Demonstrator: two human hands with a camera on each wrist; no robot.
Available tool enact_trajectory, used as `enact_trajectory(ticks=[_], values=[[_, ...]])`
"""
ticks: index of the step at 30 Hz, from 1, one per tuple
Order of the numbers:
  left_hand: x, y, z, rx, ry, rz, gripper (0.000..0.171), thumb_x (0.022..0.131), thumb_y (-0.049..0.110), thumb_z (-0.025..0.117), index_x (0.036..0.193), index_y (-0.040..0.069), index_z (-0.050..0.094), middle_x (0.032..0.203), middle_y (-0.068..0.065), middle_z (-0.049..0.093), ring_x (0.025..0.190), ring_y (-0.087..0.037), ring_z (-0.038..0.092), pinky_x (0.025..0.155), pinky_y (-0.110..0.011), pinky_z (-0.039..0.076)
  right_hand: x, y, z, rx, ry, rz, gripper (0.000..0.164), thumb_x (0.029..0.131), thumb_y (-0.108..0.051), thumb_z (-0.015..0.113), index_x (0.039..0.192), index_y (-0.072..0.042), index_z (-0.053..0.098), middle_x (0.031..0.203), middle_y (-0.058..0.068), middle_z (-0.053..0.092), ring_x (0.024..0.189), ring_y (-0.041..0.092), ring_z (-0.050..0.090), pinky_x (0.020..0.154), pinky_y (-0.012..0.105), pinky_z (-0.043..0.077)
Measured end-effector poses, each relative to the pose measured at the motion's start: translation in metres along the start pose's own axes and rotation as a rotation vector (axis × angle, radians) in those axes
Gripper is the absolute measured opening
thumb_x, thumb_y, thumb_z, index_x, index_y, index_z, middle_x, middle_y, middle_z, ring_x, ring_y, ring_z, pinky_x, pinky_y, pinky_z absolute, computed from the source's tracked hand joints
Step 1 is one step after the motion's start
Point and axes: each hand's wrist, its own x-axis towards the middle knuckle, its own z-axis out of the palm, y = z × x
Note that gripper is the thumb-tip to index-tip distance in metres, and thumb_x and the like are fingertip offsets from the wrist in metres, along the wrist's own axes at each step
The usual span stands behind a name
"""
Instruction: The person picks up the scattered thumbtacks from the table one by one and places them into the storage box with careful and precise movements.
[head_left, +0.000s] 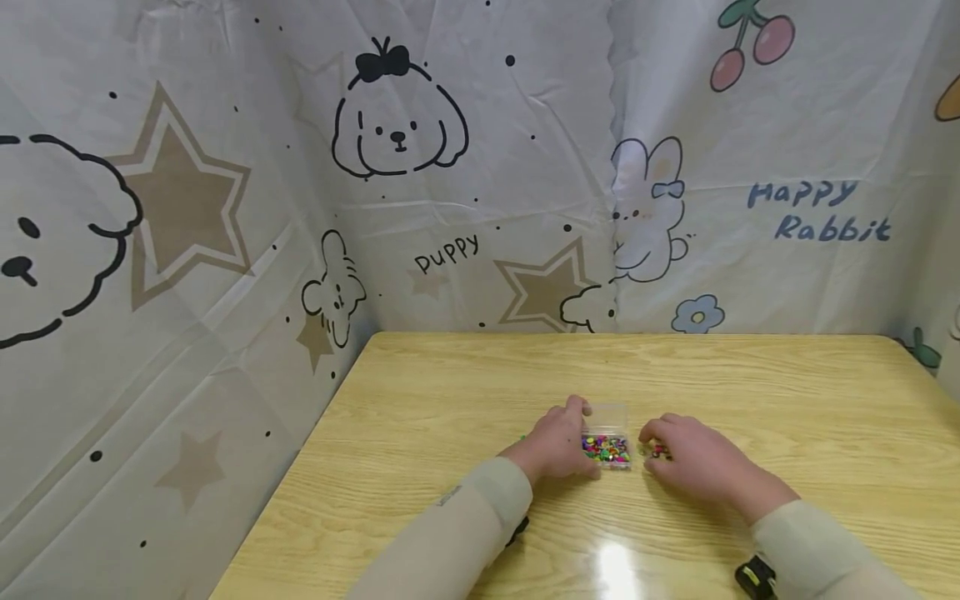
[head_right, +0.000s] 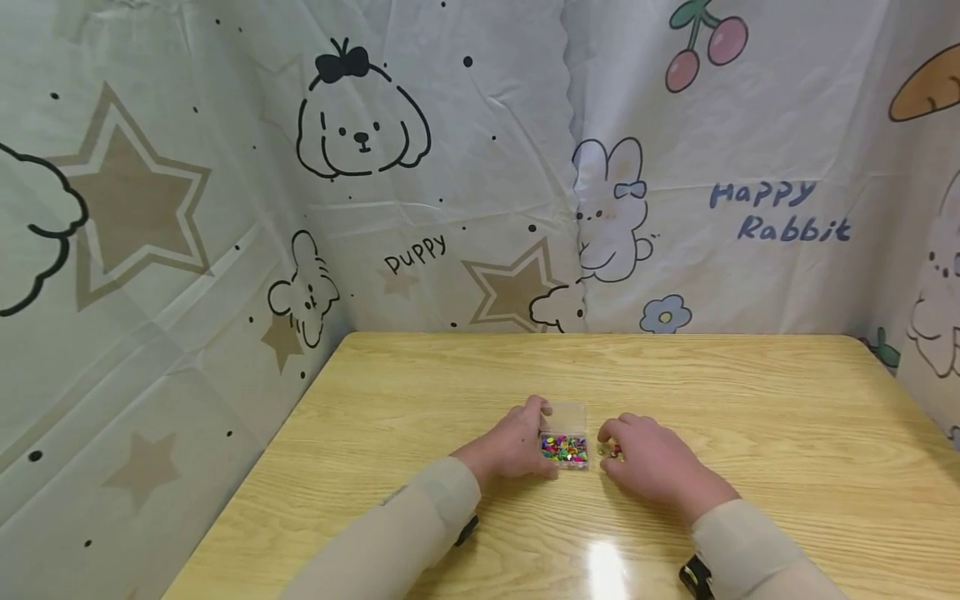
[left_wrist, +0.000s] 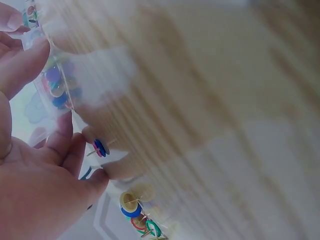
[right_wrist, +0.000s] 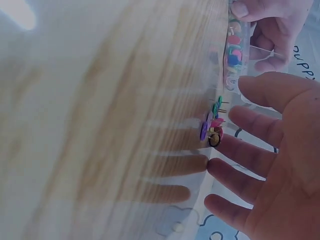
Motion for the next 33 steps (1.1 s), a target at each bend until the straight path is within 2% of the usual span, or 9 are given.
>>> enact_trajectory(ticks=[3, 7, 14, 22, 27, 33], values=[[0.001, 0.000, 0.000, 0.009, -0.003, -0.002, 0.083, 0.061, 0.037, 0.089, 0.126, 0.025, 0.040, 0.108, 0.008, 0.053, 0.094, -0.009, 0.047, 0.086, -0.032, 0.046, 0.003, 0.000, 0.000, -0.016, -0.008, 0.006, 0.023, 0.082, -0.027, 0.069, 0.102, -0.016, 0.064, 0.096, -0.001, 0.058, 0.084, 0.020, 0.054, 0.077, 0.048, 0.049], [0.002, 0.001, 0.001, 0.069, -0.005, 0.021, 0.075, 0.062, 0.041, 0.088, 0.121, 0.021, 0.047, 0.107, 0.005, 0.051, 0.093, -0.009, 0.044, 0.082, -0.027, 0.045, 0.006, -0.001, -0.001, -0.039, -0.009, 0.013, 0.016, 0.081, -0.023, 0.069, 0.095, -0.017, 0.064, 0.092, -0.002, 0.056, 0.078, 0.017, 0.052, 0.073, 0.044, 0.049], [0.003, 0.002, 0.000, 0.197, -0.009, 0.069, 0.062, 0.064, 0.048, 0.085, 0.111, 0.019, 0.056, 0.101, 0.012, 0.055, 0.103, -0.011, 0.042, 0.083, -0.025, 0.043, 0.008, -0.007, -0.003, -0.084, 0.005, -0.010, 0.011, 0.079, -0.017, 0.069, 0.088, -0.019, 0.064, 0.085, -0.003, 0.052, 0.069, 0.016, 0.047, 0.063, 0.039, 0.046], [0.004, 0.004, -0.003, 0.249, -0.032, 0.068, 0.048, 0.063, 0.050, 0.084, 0.088, 0.020, 0.055, 0.078, 0.009, 0.053, 0.084, -0.011, 0.039, 0.067, -0.025, 0.040, 0.012, -0.009, -0.003, -0.135, 0.007, -0.016, 0.013, 0.077, -0.013, 0.069, 0.082, -0.022, 0.061, 0.080, -0.003, 0.048, 0.066, 0.018, 0.045, 0.057, 0.038, 0.044], [0.003, 0.005, -0.007, 0.281, -0.045, 0.061, 0.048, 0.064, 0.051, 0.083, 0.088, 0.021, 0.055, 0.079, 0.010, 0.052, 0.086, -0.012, 0.038, 0.071, -0.028, 0.039, 0.014, -0.012, -0.001, -0.145, -0.008, -0.006, 0.013, 0.078, -0.013, 0.069, 0.081, -0.022, 0.060, 0.079, -0.002, 0.046, 0.065, 0.019, 0.043, 0.056, 0.037, 0.042], [0.004, 0.005, -0.006, 0.336, -0.047, 0.099, 0.047, 0.065, 0.055, 0.081, 0.084, 0.022, 0.053, 0.078, 0.010, 0.052, 0.085, -0.013, 0.038, 0.083, -0.031, 0.035, 0.014, -0.010, 0.000, -0.166, -0.011, 0.001, 0.012, 0.081, -0.012, 0.066, 0.079, -0.022, 0.060, 0.078, -0.002, 0.045, 0.066, 0.020, 0.042, 0.055, 0.036, 0.041]])
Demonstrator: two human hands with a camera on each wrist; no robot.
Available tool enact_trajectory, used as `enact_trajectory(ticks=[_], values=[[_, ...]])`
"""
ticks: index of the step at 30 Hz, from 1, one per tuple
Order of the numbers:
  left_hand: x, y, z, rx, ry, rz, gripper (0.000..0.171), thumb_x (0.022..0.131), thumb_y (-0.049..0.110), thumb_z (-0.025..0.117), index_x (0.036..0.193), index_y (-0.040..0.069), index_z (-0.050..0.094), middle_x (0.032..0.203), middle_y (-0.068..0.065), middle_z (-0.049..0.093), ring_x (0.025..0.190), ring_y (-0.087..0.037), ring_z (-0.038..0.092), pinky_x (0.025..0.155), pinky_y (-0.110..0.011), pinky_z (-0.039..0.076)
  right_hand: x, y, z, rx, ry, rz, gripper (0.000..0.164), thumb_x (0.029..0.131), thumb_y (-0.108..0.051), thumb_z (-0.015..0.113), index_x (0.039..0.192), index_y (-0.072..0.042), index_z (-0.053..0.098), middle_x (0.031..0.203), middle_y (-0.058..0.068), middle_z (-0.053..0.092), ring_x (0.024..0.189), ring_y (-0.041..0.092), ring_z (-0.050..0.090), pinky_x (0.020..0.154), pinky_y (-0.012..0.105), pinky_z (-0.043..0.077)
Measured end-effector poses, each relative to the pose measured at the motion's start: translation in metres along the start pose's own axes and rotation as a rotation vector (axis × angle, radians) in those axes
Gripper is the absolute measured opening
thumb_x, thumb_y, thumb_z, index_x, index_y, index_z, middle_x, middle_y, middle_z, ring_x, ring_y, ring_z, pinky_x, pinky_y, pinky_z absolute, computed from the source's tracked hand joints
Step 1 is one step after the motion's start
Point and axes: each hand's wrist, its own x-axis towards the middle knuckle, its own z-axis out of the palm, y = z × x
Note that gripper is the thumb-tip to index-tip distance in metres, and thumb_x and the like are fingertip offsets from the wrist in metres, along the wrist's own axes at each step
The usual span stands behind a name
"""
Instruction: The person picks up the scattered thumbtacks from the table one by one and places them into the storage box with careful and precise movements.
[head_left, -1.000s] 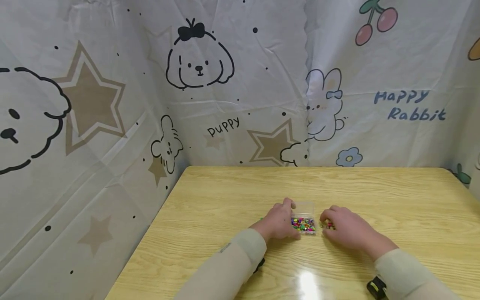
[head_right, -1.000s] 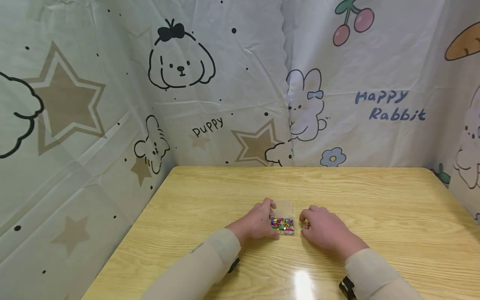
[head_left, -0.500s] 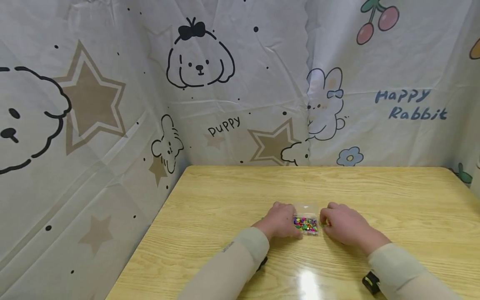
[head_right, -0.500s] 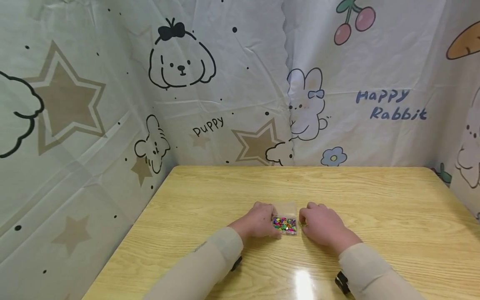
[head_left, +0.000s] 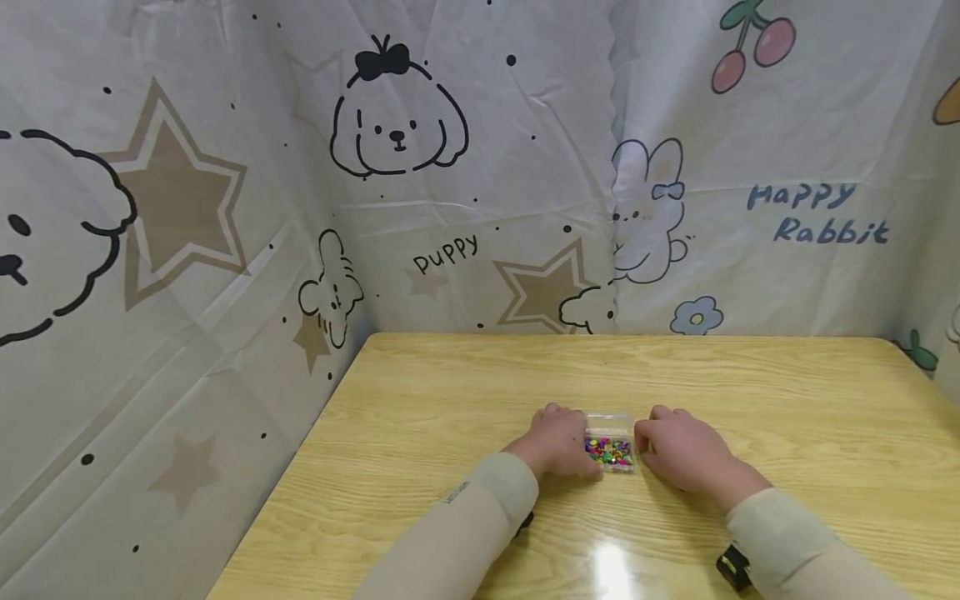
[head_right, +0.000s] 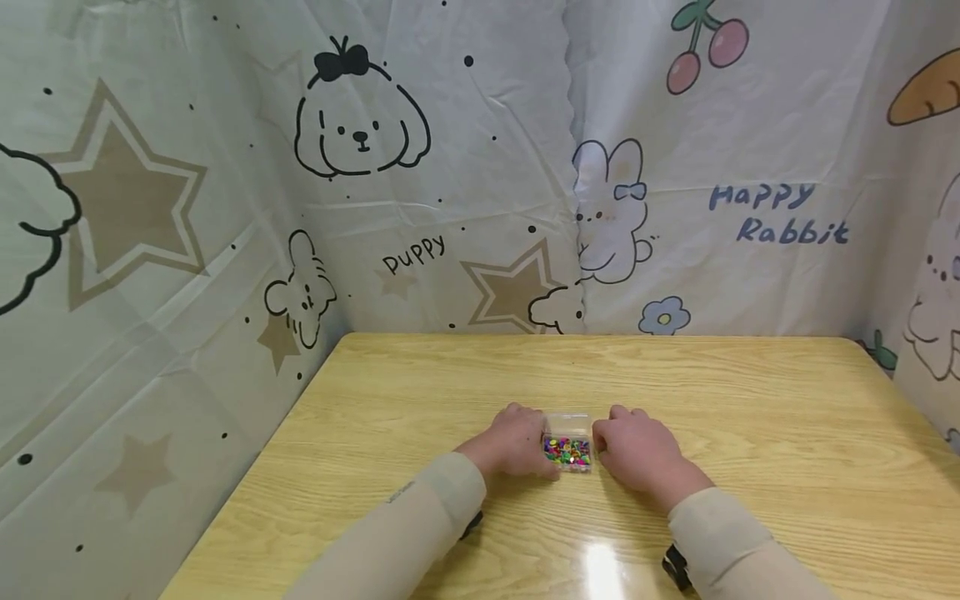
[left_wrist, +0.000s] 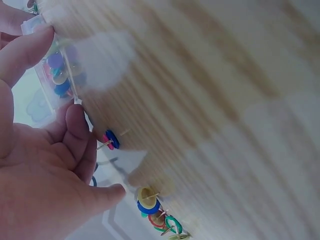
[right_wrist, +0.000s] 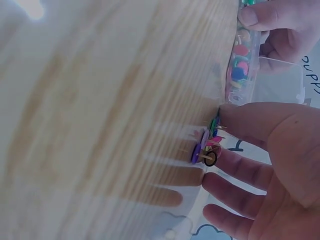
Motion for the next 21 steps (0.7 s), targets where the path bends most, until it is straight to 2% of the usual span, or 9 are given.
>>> enact_trajectory(ticks=[8, 12, 21], values=[[0.0008, -0.0020, 0.0013, 0.021, -0.002, -0.002, 0.048, 0.065, 0.057, 0.079, 0.083, 0.021, 0.053, 0.079, 0.010, 0.052, 0.089, -0.013, 0.039, 0.080, -0.027, 0.036, 0.0009, 0.0004, 0.0017, 0.003, 0.017, 0.000, 0.018, 0.081, -0.014, 0.066, 0.074, -0.027, 0.057, 0.076, -0.004, 0.043, 0.064, 0.018, 0.040, 0.052, 0.034, 0.038], [0.0015, -0.0021, 0.0015, 0.005, -0.010, -0.027, 0.049, 0.064, 0.057, 0.080, 0.085, 0.020, 0.054, 0.079, 0.010, 0.053, 0.093, -0.013, 0.039, 0.078, -0.026, 0.038, 0.0005, 0.0007, -0.0005, 0.017, 0.020, -0.017, 0.018, 0.082, -0.014, 0.067, 0.074, -0.026, 0.057, 0.074, -0.004, 0.044, 0.061, 0.016, 0.041, 0.050, 0.033, 0.038], [0.0018, -0.0011, 0.0014, -0.001, -0.022, -0.026, 0.051, 0.064, 0.057, 0.080, 0.088, 0.020, 0.055, 0.083, 0.009, 0.055, 0.098, -0.014, 0.040, 0.080, -0.026, 0.039, -0.0009, 0.0039, -0.0036, 0.029, 0.015, -0.005, 0.017, 0.083, -0.014, 0.066, 0.073, -0.024, 0.057, 0.072, -0.005, 0.045, 0.059, 0.013, 0.041, 0.051, 0.031, 0.039]])
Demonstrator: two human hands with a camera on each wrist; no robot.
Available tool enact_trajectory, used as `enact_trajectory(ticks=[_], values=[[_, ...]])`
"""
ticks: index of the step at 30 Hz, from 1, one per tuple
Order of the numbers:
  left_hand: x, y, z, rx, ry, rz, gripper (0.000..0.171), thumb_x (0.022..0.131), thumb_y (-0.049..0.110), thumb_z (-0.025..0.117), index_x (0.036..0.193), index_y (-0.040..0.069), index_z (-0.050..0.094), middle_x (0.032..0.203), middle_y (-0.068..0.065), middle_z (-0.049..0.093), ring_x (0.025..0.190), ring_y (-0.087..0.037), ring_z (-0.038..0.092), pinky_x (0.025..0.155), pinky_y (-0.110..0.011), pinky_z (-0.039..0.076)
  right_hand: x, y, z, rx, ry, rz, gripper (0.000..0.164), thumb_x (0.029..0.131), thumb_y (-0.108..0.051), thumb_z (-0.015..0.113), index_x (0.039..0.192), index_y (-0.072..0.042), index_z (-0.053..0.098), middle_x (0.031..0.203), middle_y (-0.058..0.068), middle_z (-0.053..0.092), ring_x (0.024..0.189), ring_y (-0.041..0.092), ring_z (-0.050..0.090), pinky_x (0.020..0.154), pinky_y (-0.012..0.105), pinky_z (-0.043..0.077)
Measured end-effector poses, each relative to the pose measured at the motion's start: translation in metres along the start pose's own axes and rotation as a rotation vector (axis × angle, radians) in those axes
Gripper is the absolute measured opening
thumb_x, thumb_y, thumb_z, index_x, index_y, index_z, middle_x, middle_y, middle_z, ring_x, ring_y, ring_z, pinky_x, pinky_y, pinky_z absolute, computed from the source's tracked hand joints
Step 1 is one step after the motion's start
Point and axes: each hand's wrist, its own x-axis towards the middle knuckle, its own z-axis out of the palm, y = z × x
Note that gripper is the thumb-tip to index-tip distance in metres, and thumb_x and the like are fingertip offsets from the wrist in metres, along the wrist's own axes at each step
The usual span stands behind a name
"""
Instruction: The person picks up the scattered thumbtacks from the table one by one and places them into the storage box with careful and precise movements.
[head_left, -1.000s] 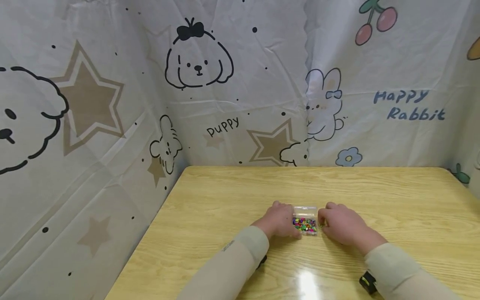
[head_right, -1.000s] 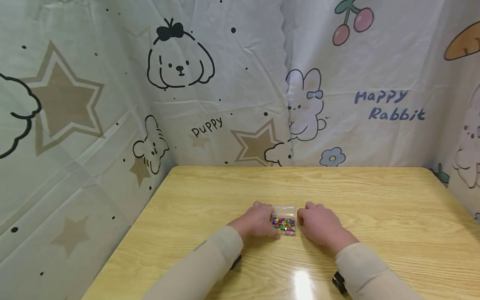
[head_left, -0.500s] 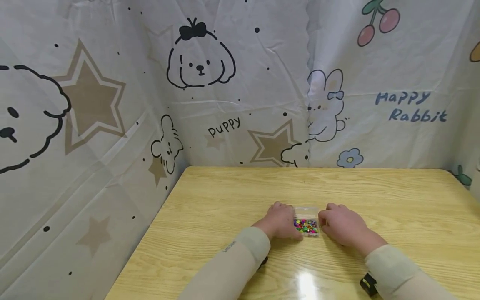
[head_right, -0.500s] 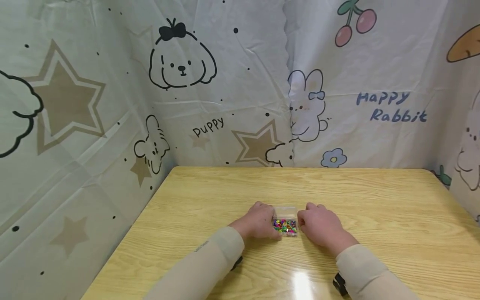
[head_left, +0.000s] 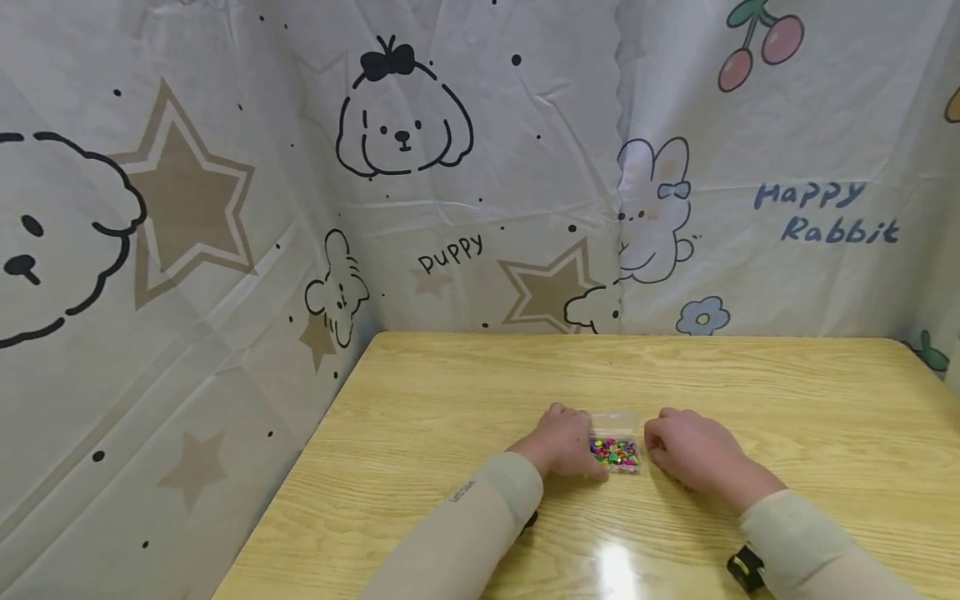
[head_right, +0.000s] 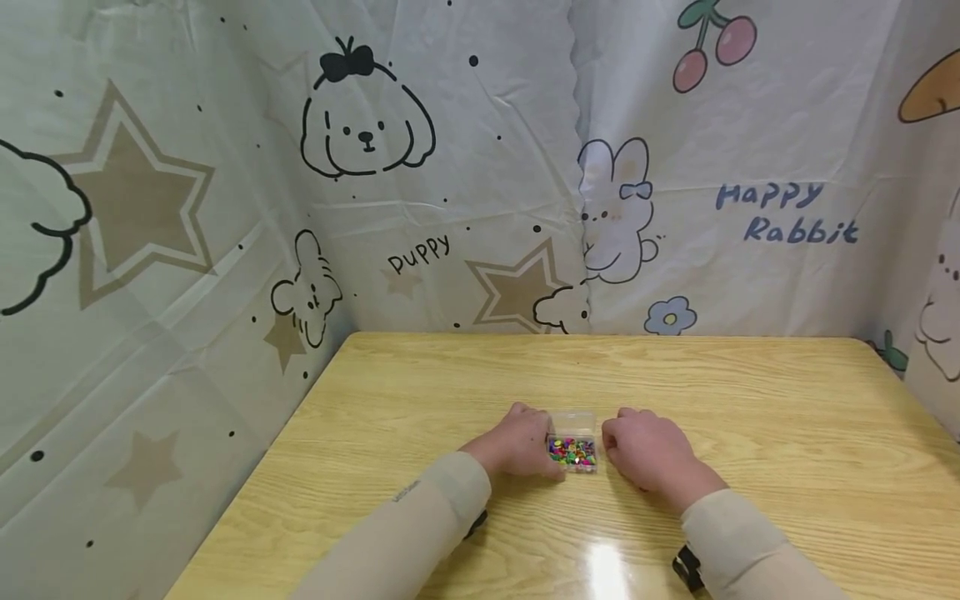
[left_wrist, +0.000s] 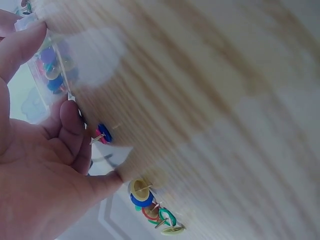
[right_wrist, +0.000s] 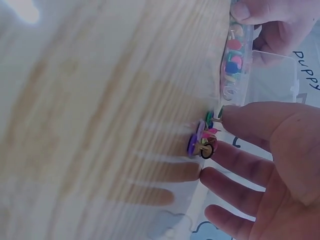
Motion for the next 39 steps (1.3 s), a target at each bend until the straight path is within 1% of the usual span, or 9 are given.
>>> enact_trajectory(ticks=[5, 12, 17, 22, 30, 39], values=[[0.000, 0.000, 0.000, -0.003, -0.008, -0.014, 0.053, 0.064, 0.058, 0.080, 0.091, 0.020, 0.056, 0.086, 0.009, 0.056, 0.098, -0.013, 0.039, 0.081, -0.027, 0.040, -0.001, 0.000, -0.001, 0.014, -0.003, 0.006, 0.018, 0.083, -0.013, 0.065, 0.073, -0.024, 0.055, 0.070, -0.005, 0.046, 0.056, 0.011, 0.041, 0.050, 0.032, 0.038], [-0.002, 0.000, -0.001, 0.008, -0.014, -0.021, 0.053, 0.064, 0.059, 0.079, 0.091, 0.020, 0.055, 0.086, 0.009, 0.054, 0.096, -0.013, 0.039, 0.079, -0.027, 0.040, 0.000, -0.004, -0.007, 0.014, -0.005, 0.000, 0.018, 0.084, -0.014, 0.065, 0.072, -0.024, 0.056, 0.068, -0.007, 0.047, 0.054, 0.010, 0.042, 0.052, 0.032, 0.040], [-0.002, -0.001, -0.001, 0.016, -0.011, -0.011, 0.052, 0.065, 0.059, 0.079, 0.089, 0.021, 0.055, 0.085, 0.010, 0.054, 0.096, -0.014, 0.039, 0.078, -0.027, 0.039, 0.002, -0.007, -0.010, 0.007, 0.007, -0.009, 0.016, 0.083, -0.016, 0.067, 0.072, -0.025, 0.058, 0.067, -0.010, 0.051, 0.056, 0.009, 0.043, 0.054, 0.033, 0.042], [-0.003, -0.001, -0.001, 0.029, -0.005, 0.005, 0.050, 0.065, 0.059, 0.079, 0.088, 0.022, 0.055, 0.085, 0.010, 0.055, 0.098, -0.014, 0.040, 0.080, -0.027, 0.040, 0.004, -0.011, -0.011, 0.003, 0.018, -0.014, 0.016, 0.082, -0.016, 0.067, 0.072, -0.025, 0.059, 0.067, -0.011, 0.052, 0.057, 0.010, 0.043, 0.054, 0.033, 0.042], [-0.003, -0.001, -0.001, 0.036, -0.007, 0.008, 0.051, 0.065, 0.060, 0.078, 0.090, 0.022, 0.055, 0.086, 0.011, 0.055, 0.098, -0.014, 0.040, 0.079, -0.027, 0.040, 0.006, -0.015, -0.010, 0.014, -0.003, 0.012, 0.015, 0.083, -0.016, 0.067, 0.073, -0.025, 0.060, 0.068, -0.011, 0.054, 0.057, 0.009, 0.044, 0.055, 0.032, 0.043], [-0.001, 0.000, 0.000, 0.030, -0.011, 0.016, 0.048, 0.066, 0.059, 0.078, 0.086, 0.022, 0.053, 0.083, 0.011, 0.054, 0.099, -0.014, 0.040, 0.078, -0.027, 0.040, 0.008, -0.017, -0.007, 0.046, -0.012, 0.015, 0.010, 0.084, -0.017, 0.068, 0.077, -0.023, 0.063, 0.070, -0.011, 0.058, 0.058, 0.009, 0.045, 0.054, 0.032, 0.044]])
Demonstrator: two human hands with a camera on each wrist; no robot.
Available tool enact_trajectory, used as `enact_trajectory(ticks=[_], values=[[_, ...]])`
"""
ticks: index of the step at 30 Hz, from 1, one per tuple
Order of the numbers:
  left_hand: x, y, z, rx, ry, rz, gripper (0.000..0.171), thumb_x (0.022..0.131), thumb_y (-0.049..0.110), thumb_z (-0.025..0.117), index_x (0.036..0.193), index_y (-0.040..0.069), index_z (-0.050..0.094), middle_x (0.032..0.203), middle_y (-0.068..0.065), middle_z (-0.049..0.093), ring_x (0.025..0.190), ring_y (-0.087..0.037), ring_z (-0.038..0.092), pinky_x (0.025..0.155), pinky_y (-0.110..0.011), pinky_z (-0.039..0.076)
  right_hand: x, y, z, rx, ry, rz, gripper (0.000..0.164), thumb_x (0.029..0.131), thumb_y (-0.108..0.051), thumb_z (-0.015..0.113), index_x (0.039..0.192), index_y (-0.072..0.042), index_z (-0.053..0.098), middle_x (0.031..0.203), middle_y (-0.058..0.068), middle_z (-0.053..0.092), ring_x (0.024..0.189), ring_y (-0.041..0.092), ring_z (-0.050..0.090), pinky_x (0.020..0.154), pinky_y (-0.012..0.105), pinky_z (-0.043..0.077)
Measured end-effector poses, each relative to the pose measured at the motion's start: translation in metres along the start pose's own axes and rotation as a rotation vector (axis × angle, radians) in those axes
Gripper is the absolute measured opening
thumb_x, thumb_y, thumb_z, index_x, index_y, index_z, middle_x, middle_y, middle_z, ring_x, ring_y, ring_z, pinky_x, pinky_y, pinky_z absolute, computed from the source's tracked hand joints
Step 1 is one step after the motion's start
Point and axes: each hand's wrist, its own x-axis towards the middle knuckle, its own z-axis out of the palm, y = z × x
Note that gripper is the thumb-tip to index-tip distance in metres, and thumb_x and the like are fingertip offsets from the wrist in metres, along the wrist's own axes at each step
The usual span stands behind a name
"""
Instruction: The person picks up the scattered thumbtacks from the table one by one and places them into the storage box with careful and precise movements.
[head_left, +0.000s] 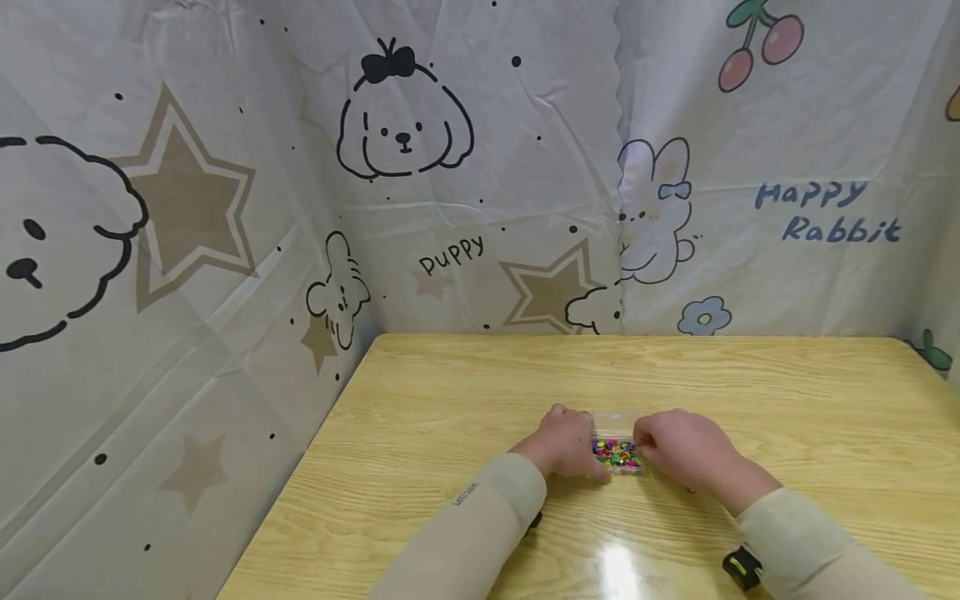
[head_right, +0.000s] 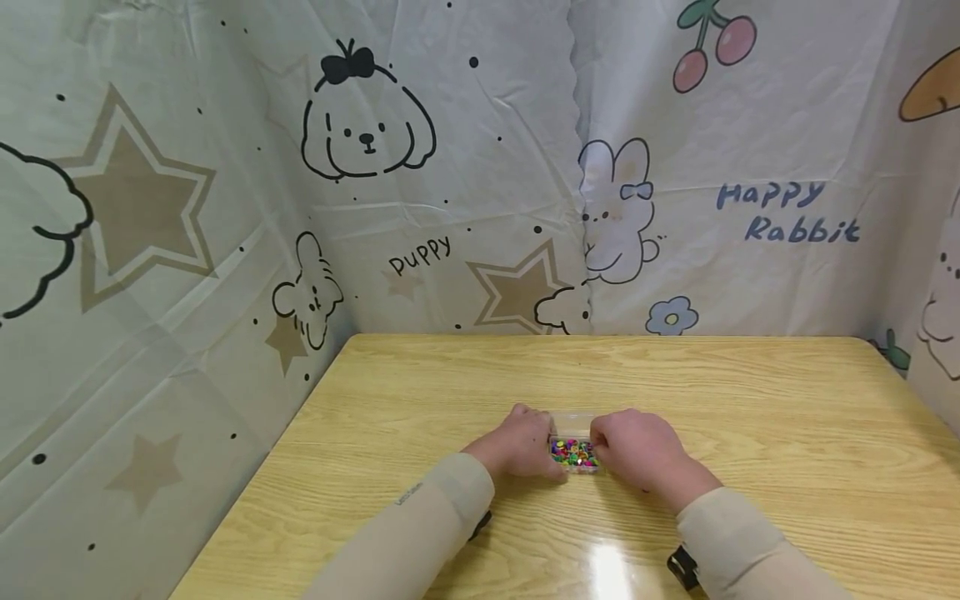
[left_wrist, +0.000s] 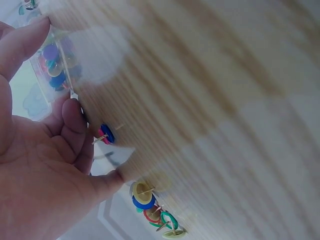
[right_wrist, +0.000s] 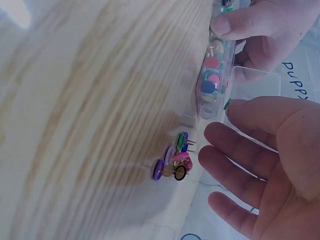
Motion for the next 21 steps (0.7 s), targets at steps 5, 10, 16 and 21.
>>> enact_trajectory(ticks=[5, 10, 16, 21], values=[[-0.0002, 0.0010, -0.0001, 0.003, 0.001, 0.000, 0.048, 0.066, 0.058, 0.078, 0.085, 0.022, 0.052, 0.082, 0.011, 0.053, 0.100, -0.014, 0.039, 0.078, -0.026, 0.039, 0.0015, 0.0001, 0.0022, -0.003, 0.011, -0.013, 0.011, 0.084, -0.017, 0.067, 0.077, -0.024, 0.062, 0.069, -0.011, 0.057, 0.057, 0.009, 0.044, 0.053, 0.031, 0.043], [-0.0008, 0.0016, -0.0011, 0.002, 0.002, -0.001, 0.048, 0.066, 0.058, 0.079, 0.084, 0.022, 0.052, 0.083, 0.011, 0.053, 0.100, -0.014, 0.039, 0.077, -0.026, 0.039, 0.0027, -0.0005, 0.0030, -0.013, 0.025, -0.020, 0.012, 0.084, -0.018, 0.068, 0.076, -0.024, 0.062, 0.069, -0.011, 0.057, 0.057, 0.008, 0.045, 0.053, 0.031, 0.044], [-0.0016, 0.0012, -0.0023, 0.003, -0.005, -0.003, 0.048, 0.067, 0.058, 0.078, 0.085, 0.023, 0.052, 0.086, 0.011, 0.053, 0.101, -0.014, 0.039, 0.080, -0.027, 0.039, 0.0043, -0.0031, 0.0037, -0.031, 0.031, -0.020, 0.017, 0.083, -0.016, 0.067, 0.071, -0.026, 0.059, 0.066, -0.012, 0.055, 0.057, 0.008, 0.044, 0.052, 0.031, 0.043], [-0.0012, 0.0011, -0.0019, -0.001, -0.015, -0.003, 0.047, 0.067, 0.058, 0.078, 0.086, 0.023, 0.052, 0.086, 0.011, 0.053, 0.101, -0.014, 0.038, 0.081, -0.028, 0.039, 0.0045, -0.0067, 0.0035, -0.047, 0.039, -0.035, 0.019, 0.081, -0.014, 0.066, 0.068, -0.025, 0.058, 0.064, -0.011, 0.054, 0.055, 0.010, 0.043, 0.050, 0.032, 0.042]])
